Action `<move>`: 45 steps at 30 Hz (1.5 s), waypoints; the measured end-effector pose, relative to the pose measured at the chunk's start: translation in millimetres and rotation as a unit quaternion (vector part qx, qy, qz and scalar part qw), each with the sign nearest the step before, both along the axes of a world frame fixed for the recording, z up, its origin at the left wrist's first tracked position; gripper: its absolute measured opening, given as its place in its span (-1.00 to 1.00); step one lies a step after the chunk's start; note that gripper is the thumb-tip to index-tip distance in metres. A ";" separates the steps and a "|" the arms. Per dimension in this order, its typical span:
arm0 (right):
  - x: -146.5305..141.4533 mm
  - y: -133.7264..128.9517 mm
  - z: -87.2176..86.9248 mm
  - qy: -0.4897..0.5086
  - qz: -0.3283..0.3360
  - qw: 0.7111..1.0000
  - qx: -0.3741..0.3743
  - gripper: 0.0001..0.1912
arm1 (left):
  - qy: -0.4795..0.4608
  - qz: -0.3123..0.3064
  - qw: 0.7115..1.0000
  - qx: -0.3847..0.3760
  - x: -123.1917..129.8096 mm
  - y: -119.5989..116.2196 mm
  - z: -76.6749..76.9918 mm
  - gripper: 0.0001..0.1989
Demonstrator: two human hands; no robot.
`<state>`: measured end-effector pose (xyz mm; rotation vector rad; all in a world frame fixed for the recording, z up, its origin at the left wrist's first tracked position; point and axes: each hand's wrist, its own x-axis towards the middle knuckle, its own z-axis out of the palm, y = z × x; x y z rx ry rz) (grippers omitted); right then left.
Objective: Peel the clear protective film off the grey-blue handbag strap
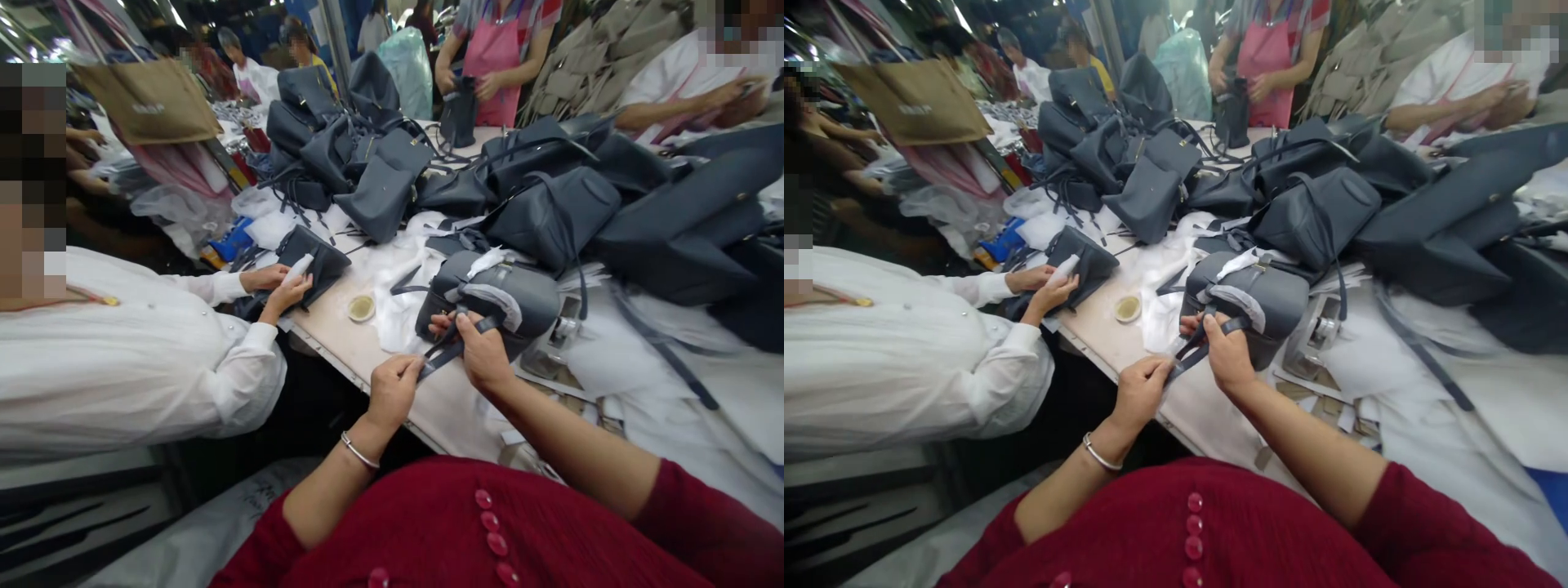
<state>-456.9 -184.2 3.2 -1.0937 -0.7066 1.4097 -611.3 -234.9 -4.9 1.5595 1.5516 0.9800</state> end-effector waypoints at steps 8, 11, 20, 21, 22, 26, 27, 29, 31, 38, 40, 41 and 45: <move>-7.1 0.3 -5.5 -0.011 0.024 0.999 0.028 -0.72 | -0.030 0.016 0.996 0.078 14.5 3.4 -4.5 -0.79; -9.9 -4.1 -8.1 -0.053 0.038 0.996 0.055 -0.74 | -0.044 0.020 0.993 0.105 25.1 10.8 -4.7 -0.79; 15.1 -25.2 -6.6 -0.218 0.167 0.960 0.048 -0.69 | -0.030 0.005 0.996 0.083 31.3 30.9 -0.3 -0.78; 26.0 -30.2 -1.1 -0.280 0.183 0.940 0.073 -0.74 | -0.027 0.008 0.997 0.078 29.5 31.8 -0.3 -0.78; 38.2 -33.8 6.0 -0.349 0.177 0.913 0.115 -0.80 | -0.024 0.012 0.997 0.074 28.0 32.4 -0.4 -0.78; 83.6 -21.7 39.9 -0.545 0.008 0.771 0.329 -0.75 | -0.016 0.014 0.997 0.068 27.6 33.6 -0.8 -0.80; 89.8 -12.3 45.9 -0.570 -0.011 0.742 0.353 -0.65 | -0.016 0.013 0.997 0.071 28.7 33.7 -0.8 -0.80; 93.6 7.7 50.9 -0.606 0.011 0.714 0.350 -0.54 | -0.015 0.011 0.997 0.078 31.1 33.9 -0.7 -0.81; 88.8 22.5 47.3 -0.613 0.056 0.725 0.308 -0.60 | -0.014 0.015 0.996 0.084 33.4 34.6 -0.3 -0.81; 73.7 23.6 30.0 -0.541 0.138 0.790 0.253 -0.67 | -0.001 0.025 0.995 0.096 43.4 44.1 4.7 -0.81; 77.8 19.9 34.6 -0.549 0.118 0.785 0.263 -0.65 | 0.002 0.017 0.995 0.094 45.4 45.3 6.0 -0.82; 80.6 16.6 37.8 -0.559 0.084 0.778 0.275 -0.62 | 0.003 0.013 0.996 0.090 45.7 45.3 6.4 -0.82; 86.6 -10.1 44.7 -0.535 -0.013 0.784 0.313 -0.66 | 0.008 0.016 0.997 0.079 43.0 42.6 7.4 -0.82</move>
